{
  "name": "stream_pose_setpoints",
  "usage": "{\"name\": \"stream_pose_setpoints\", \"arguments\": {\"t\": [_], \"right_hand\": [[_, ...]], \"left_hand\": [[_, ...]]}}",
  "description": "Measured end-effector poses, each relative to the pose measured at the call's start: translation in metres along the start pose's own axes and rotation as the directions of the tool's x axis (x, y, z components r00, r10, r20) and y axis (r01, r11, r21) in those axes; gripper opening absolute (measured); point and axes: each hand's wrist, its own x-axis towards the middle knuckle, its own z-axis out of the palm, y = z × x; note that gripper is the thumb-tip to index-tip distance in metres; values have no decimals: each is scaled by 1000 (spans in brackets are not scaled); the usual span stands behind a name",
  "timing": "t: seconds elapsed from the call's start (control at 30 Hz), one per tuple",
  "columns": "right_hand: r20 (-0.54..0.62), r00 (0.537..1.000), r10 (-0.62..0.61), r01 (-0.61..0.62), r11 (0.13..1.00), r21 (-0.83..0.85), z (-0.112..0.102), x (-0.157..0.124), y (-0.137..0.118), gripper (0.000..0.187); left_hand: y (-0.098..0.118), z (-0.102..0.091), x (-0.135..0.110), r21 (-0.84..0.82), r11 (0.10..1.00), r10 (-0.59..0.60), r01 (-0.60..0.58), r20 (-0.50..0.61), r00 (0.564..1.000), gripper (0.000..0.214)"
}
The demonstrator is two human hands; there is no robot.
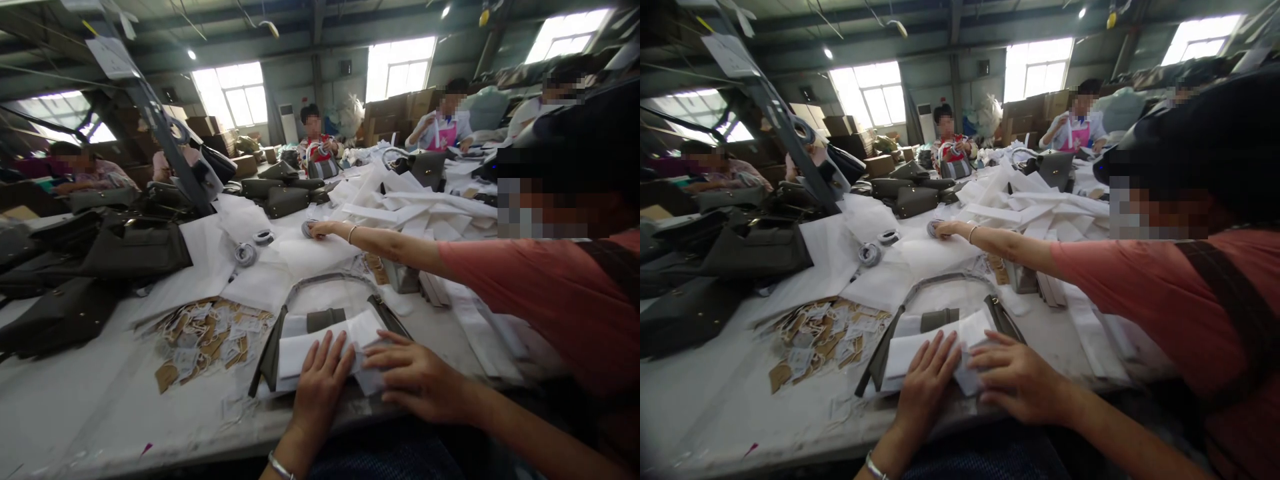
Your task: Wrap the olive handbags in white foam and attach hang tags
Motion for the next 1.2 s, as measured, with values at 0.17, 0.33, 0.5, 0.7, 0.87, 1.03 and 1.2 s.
{"name": "stream_pose_setpoints", "arguments": {"t": [0.17, 0.33, 0.5, 0.7, 0.87, 1.03, 1.2], "right_hand": [[-360, 889, 284, -258, 959, 117, -20, -10, 33, 38], [-561, 620, 549, -700, 709, -80, -31, 12, 108, 24], [-550, 480, 683, -847, 524, -88, -15, 29, 136, 24], [-474, 329, 817, -940, 333, -78, -14, 44, 137, 26], [-440, 339, 831, -938, 336, -87, -15, 47, 128, 23], [-493, 460, 738, -868, 492, -74, -10, 36, 116, 20], [-497, 511, 701, -770, 631, 98, -16, 14, 106, 11]], "left_hand": [[0, 1, 0, -8, 1000, 9, -9, -20, 1000, 42], [0, 2, -1, -35, 999, 8, -9, -29, 1000, 43], [-3, 6, -5, -42, 999, 27, -27, -16, 1000, 47], [-7, 10, -8, -27, 998, 48, -48, 16, 999, 53], [-7, 9, -8, -68, 996, 54, -53, 11, 998, 57], [-6, 11, -8, -112, 993, 21, -26, -42, 999, 60], [-12, 13, -8, -88, 993, 81, -81, 0, 997, 62]]}}
